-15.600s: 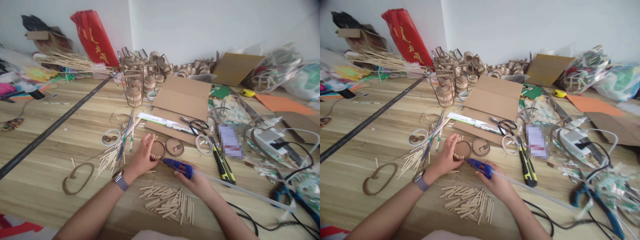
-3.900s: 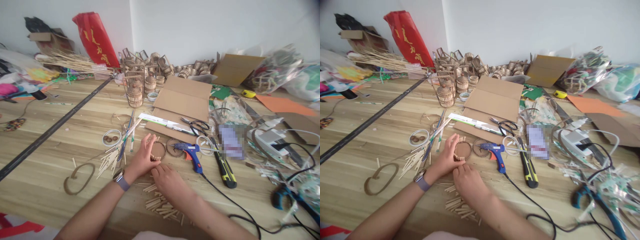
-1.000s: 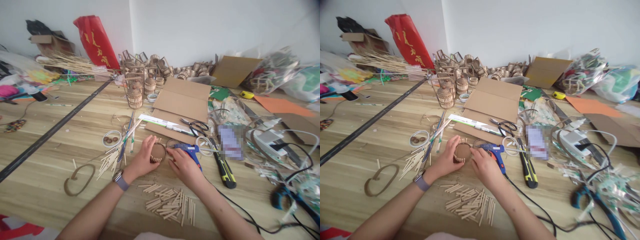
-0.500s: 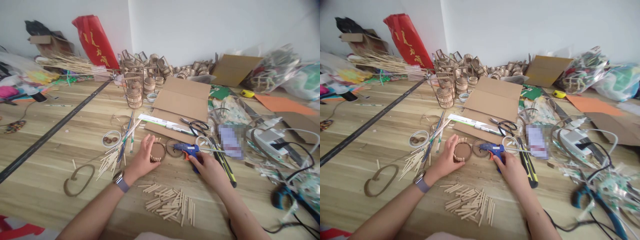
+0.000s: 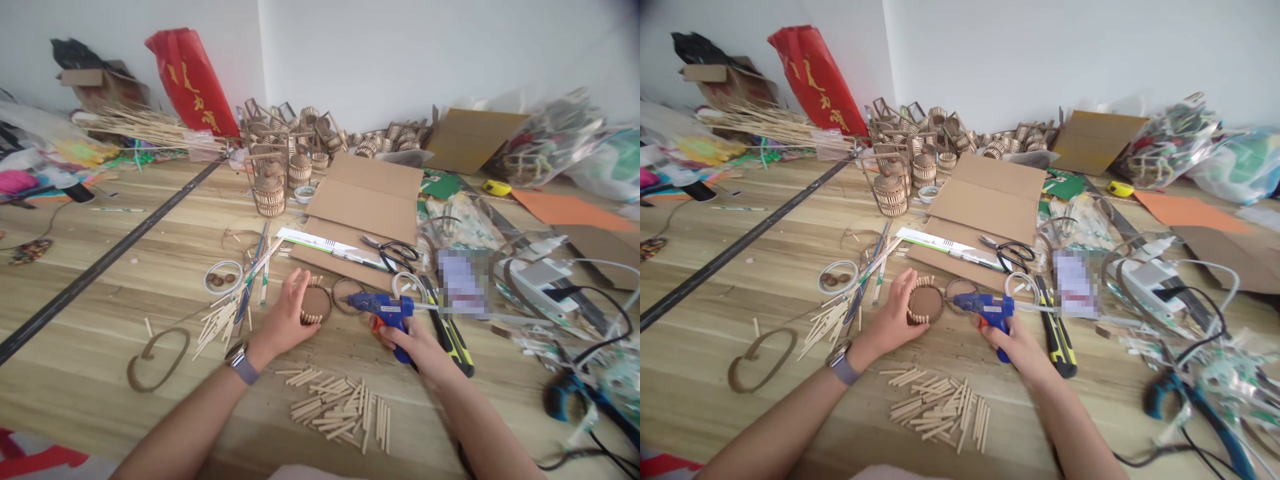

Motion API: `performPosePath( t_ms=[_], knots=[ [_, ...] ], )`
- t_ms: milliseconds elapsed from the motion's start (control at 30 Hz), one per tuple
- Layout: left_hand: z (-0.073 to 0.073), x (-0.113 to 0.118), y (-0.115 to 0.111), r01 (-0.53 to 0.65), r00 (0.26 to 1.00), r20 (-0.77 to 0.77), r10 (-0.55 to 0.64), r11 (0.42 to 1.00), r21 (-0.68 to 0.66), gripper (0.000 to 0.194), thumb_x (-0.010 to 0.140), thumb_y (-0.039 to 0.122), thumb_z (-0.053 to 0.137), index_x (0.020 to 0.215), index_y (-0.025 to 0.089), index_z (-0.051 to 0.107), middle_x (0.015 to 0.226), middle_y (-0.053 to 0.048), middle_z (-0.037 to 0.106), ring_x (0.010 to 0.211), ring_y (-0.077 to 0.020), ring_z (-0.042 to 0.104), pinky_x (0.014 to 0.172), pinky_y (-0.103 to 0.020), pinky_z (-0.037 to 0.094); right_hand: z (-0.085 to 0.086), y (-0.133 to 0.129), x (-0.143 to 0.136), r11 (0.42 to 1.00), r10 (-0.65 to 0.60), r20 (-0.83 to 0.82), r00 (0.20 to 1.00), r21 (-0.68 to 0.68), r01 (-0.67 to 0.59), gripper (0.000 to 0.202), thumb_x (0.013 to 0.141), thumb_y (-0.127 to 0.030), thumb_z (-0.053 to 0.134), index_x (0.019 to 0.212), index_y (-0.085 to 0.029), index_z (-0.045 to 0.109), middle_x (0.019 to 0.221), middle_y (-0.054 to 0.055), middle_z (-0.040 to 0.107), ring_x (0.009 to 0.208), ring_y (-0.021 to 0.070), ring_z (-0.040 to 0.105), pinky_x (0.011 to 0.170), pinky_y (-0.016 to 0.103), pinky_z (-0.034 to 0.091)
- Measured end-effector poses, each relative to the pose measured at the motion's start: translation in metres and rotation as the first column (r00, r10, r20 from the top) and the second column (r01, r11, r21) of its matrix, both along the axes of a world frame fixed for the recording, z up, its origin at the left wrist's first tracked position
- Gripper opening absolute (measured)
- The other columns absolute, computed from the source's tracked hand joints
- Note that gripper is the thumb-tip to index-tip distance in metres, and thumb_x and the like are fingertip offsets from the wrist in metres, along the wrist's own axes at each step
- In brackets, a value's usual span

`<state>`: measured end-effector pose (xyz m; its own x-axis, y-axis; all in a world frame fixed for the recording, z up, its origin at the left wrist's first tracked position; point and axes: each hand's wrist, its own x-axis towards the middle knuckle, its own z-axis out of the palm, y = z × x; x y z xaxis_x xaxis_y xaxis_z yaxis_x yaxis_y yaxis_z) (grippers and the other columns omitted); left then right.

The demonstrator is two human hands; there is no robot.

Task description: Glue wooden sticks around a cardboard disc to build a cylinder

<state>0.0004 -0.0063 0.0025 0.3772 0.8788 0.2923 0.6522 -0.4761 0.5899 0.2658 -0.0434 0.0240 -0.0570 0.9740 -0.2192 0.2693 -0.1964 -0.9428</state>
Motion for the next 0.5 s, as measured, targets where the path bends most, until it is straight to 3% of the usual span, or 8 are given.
performPosePath(
  t_ms=[100, 200, 300, 500],
  knots=[
    [-0.001, 0.0, 0.0, 0.002, 1.0, 0.005, -0.002, 1.0, -0.002, 0.117, 0.068, 0.011, 0.078, 0.15, 0.03, -0.003, 0.153, -0.02, 0.019, 0.14, -0.039, 0.035, 0.11, -0.058, 0.038, -0.007, -0.005, -0.003, 0.988, 0.124, -0.073, 0.99, -0.085, -0.13, 0.046, 0.075, -0.061, 0.062, 0.082, -0.015, 0.066, 0.054, -0.004, 0.046, 0.048, 0.01, 0.038, 0.047, 0.024, 0.03],
    [-0.002, 0.0, 0.0, 0.002, 1.0, 0.014, -0.002, 1.0, -0.004, 0.118, 0.068, 0.012, 0.079, 0.151, 0.03, -0.002, 0.154, -0.02, 0.018, 0.14, -0.0396, 0.035, 0.11, -0.058, 0.039, -0.008, -0.007, -0.007, 0.988, 0.115, 0.022, 0.993, -0.106, -0.112, 0.05, 0.071, -0.064, 0.065, 0.084, -0.016, 0.068, 0.06, -0.001, 0.054, 0.048, 0.0102, 0.04, 0.045, 0.024, 0.032],
    [-0.002, 0.0, 0.0, 0.004, 1.0, 0.017, -0.004, 1.0, -0.014, 0.117, 0.068, 0.012, 0.078, 0.151, 0.03, -0.002, 0.154, -0.02, 0.017, 0.138, -0.0391, 0.037, 0.11, -0.058, 0.039, -0.003, -0.008, -0.013, 0.995, 0.096, 0.144, 0.985, -0.019, -0.094, 0.044, 0.072, -0.06, 0.066, 0.087, -0.019, 0.069, 0.063, 0.001, 0.061, 0.054, 0.0141, 0.05, 0.049, 0.025, 0.042],
    [-0.002, 0.001, 0.0, -0.004, 1.0, 0.012, 0.004, 1.0, -0.025, 0.119, 0.068, 0.012, 0.079, 0.151, 0.032, -0.005, 0.153, -0.02, 0.017, 0.139, -0.039, 0.037, 0.11, -0.058, 0.039, 0.0, -0.009, -0.018, 0.972, 0.18, 0.256, 0.95, 0.101, -0.212, 0.041, 0.077, -0.054, 0.06, 0.092, -0.017, 0.072, 0.086, 0.007, 0.075, 0.077, 0.0244, 0.067, 0.073, 0.035, 0.056]
  ],
)
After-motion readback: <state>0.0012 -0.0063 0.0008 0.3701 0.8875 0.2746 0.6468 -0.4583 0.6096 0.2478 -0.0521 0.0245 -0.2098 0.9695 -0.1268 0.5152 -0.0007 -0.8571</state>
